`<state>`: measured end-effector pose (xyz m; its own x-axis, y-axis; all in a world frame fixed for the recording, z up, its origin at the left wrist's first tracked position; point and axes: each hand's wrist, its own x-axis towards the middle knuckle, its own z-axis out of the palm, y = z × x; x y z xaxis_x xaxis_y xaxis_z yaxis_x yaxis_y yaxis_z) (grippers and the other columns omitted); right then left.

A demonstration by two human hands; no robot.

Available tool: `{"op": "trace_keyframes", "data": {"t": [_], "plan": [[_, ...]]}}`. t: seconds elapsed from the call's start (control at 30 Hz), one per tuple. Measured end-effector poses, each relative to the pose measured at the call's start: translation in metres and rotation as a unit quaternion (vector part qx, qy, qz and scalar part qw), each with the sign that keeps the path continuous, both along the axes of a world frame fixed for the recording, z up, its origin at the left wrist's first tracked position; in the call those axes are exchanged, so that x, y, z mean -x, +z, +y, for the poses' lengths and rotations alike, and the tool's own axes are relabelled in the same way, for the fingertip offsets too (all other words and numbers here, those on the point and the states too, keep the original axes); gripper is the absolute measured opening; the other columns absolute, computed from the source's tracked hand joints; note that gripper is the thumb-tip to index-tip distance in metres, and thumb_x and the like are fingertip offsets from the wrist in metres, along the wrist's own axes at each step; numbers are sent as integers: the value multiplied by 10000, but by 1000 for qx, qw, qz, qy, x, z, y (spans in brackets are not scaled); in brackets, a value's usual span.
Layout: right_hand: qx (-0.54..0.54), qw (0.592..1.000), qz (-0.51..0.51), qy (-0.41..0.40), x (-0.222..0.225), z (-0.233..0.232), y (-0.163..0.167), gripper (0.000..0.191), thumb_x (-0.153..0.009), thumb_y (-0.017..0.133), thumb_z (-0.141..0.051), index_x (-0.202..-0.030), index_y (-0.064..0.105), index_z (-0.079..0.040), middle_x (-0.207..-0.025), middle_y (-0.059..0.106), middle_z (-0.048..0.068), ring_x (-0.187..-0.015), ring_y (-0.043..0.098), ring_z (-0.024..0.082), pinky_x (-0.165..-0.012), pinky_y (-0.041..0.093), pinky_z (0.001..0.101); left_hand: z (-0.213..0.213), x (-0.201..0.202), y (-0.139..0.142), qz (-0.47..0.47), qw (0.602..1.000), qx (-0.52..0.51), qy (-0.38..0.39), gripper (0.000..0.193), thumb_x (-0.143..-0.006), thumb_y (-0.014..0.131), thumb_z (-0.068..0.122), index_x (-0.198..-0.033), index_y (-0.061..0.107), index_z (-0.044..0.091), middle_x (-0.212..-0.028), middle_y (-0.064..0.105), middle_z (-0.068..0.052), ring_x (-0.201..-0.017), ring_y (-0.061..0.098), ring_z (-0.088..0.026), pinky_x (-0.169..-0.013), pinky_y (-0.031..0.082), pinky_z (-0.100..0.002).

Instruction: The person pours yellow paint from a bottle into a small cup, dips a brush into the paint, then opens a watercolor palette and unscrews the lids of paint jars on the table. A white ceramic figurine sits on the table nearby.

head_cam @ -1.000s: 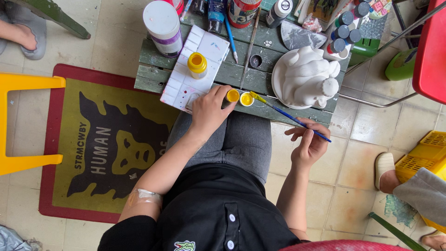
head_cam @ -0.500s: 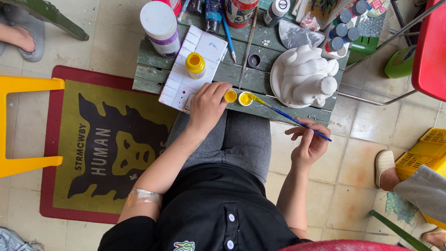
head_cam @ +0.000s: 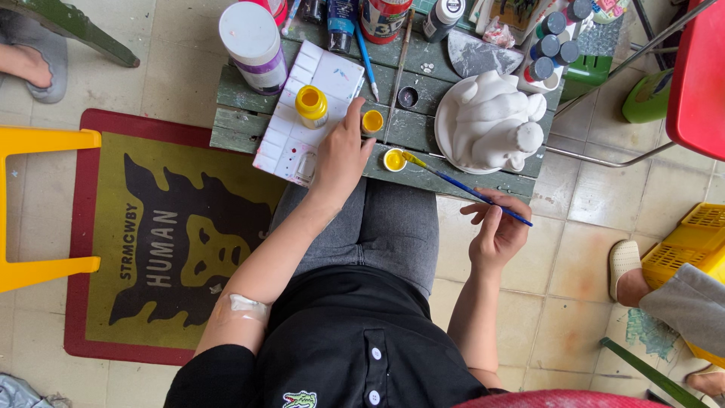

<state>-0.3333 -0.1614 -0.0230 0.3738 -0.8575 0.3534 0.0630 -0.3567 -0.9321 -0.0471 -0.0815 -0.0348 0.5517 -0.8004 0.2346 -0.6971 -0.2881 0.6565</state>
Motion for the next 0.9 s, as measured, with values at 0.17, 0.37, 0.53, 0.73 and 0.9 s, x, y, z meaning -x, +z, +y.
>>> {"op": "trace_keyframes", "data": {"t": [0.17,0.37,0.53,0.73,0.9], "plan": [[-12,1000,-6,-7,-5,0,1,137,-1149,518,-127,-1241,453,-50,-1186,694,224,-797,720,226,-654,507,255,37,14,18,31,999,3,5,542,-917,795,197,-1351,503,58,-1095,694,-130,-942,725,-299,-805,596,-409],[1,999,38,-9,-10,1,9,109,-1142,523,-73,-1226,465,-32,-1207,699,242,-824,719,232,-680,506,260,38,12,30,59,997,-24,-52,512,-853,823,347,-1229,622,64,-1116,691,-80,-869,735,-270,-768,598,-391],[46,996,73,12,-12,5,17,98,-1105,531,-15,-1186,476,-10,-1182,700,247,-843,727,234,-704,537,273,18,29,22,-9,997,-9,-73,602,-747,852,400,-1190,630,57,-1115,690,-116,-865,732,-294,-699,588,-402],[106,990,83,42,-16,13,27,126,-1067,524,81,-1170,487,19,-1173,690,270,-952,734,275,-813,642,367,19,29,13,-36,997,13,-68,432,-876,807,254,-1248,635,116,-1174,707,-37,-869,755,-259,-709,602,-374],[146,985,83,39,-29,22,31,118,-1031,519,125,-1108,524,36,-1149,699,282,-1005,745,308,-806,669,383,25,23,19,-47,995,42,-75,443,-847,812,189,-1249,637,128,-1173,709,-25,-844,759,-241,-702,599,-354]]}}
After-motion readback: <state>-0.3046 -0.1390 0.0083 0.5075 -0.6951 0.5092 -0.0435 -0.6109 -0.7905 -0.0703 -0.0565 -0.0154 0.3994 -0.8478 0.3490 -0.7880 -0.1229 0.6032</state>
